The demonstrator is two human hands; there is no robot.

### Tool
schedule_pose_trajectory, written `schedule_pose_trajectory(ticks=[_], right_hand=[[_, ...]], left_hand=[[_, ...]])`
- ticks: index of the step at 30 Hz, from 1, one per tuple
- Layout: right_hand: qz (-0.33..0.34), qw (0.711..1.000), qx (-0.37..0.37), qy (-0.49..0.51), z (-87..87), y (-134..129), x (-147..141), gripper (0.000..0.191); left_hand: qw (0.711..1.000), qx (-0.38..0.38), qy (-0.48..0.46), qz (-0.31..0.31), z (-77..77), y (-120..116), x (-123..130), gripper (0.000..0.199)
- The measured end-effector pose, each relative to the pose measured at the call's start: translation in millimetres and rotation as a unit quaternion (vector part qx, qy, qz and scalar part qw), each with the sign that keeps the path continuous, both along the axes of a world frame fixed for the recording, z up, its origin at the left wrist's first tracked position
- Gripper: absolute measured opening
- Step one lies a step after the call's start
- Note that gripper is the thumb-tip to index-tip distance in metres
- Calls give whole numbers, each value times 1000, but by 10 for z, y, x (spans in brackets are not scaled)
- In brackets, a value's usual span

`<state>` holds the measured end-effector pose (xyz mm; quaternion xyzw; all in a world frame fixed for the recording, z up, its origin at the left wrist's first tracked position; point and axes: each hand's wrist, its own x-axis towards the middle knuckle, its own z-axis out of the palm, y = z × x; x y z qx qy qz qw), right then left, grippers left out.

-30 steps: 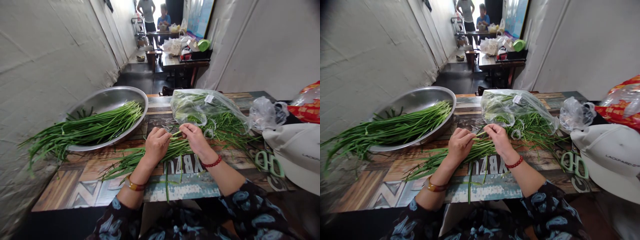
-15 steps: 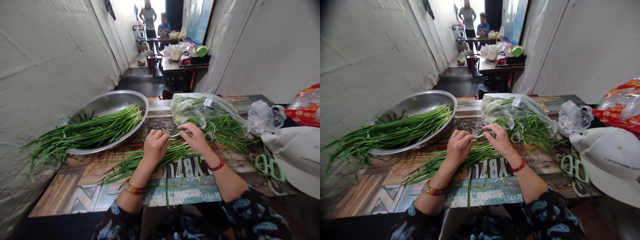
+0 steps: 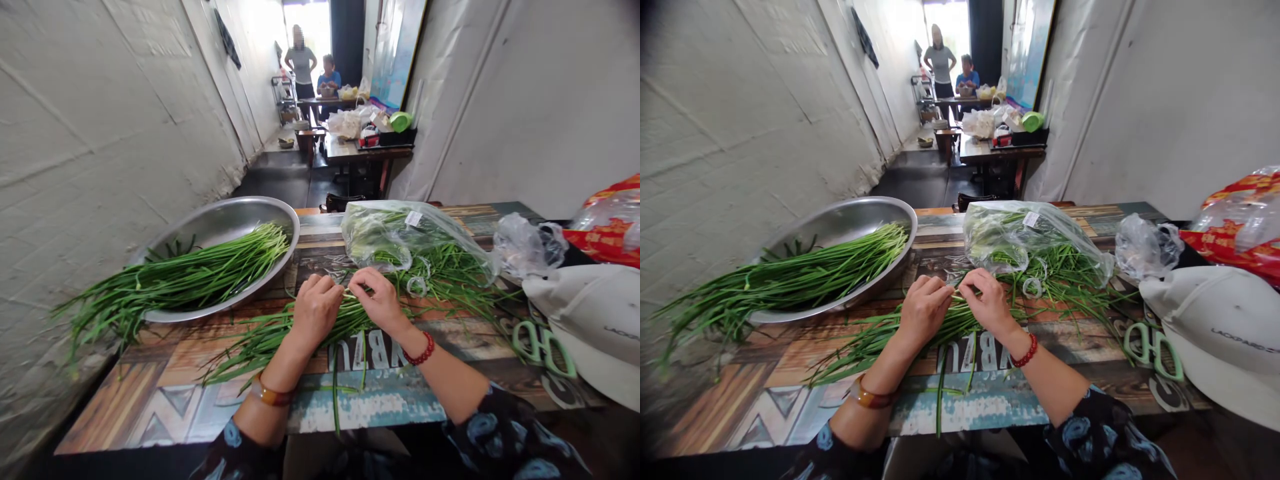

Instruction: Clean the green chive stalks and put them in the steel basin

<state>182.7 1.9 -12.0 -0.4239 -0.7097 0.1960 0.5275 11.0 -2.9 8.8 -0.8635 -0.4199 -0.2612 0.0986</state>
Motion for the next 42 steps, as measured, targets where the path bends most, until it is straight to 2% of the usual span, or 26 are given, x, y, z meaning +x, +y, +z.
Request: schedule_pose_trajectory(ticks=[7, 15, 20, 22, 24, 27, 29, 31, 35, 38, 42], right_hand=[[-22, 987, -131, 90, -99, 14, -42, 18], [6, 928, -266, 262, -54, -42, -109, 22], [17, 896, -285, 340, -17, -28, -31, 24], [-2, 900, -256, 354, -1, 26, 91, 27], [-26, 928, -205, 310, 19, 90, 233, 32], [-52, 982, -115, 144, 52, 155, 396, 38], [-65, 995, -63, 40, 69, 163, 431, 26], [-58, 998, -27, -12, 78, 145, 406, 16], [-10, 994, 34, -101, 66, 67, 275, 14], [-9, 980, 66, -185, 26, 17, 200, 19], [-11, 985, 59, -160, -28, -14, 126, 30]], left_hand=[[998, 50, 27, -10, -50, -21, 28, 21], [998, 68, 11, -6, -48, -22, 47, 18], [997, 81, 13, -1, -50, -27, 36, 19], [997, 80, 8, 10, -49, -15, 18, 19], [997, 73, 4, 21, -43, -2, 0, 19], [998, 51, 6, 28, -26, 7, -13, 20], [999, 42, 11, 32, -14, 5, -14, 19], [998, 39, 21, 37, -7, 0, -14, 17], [998, 31, 43, 35, -16, -6, -17, 19], [999, 9, 49, 18, -44, -14, -12, 21], [997, -66, 41, 9, -91, -48, 15, 18]])
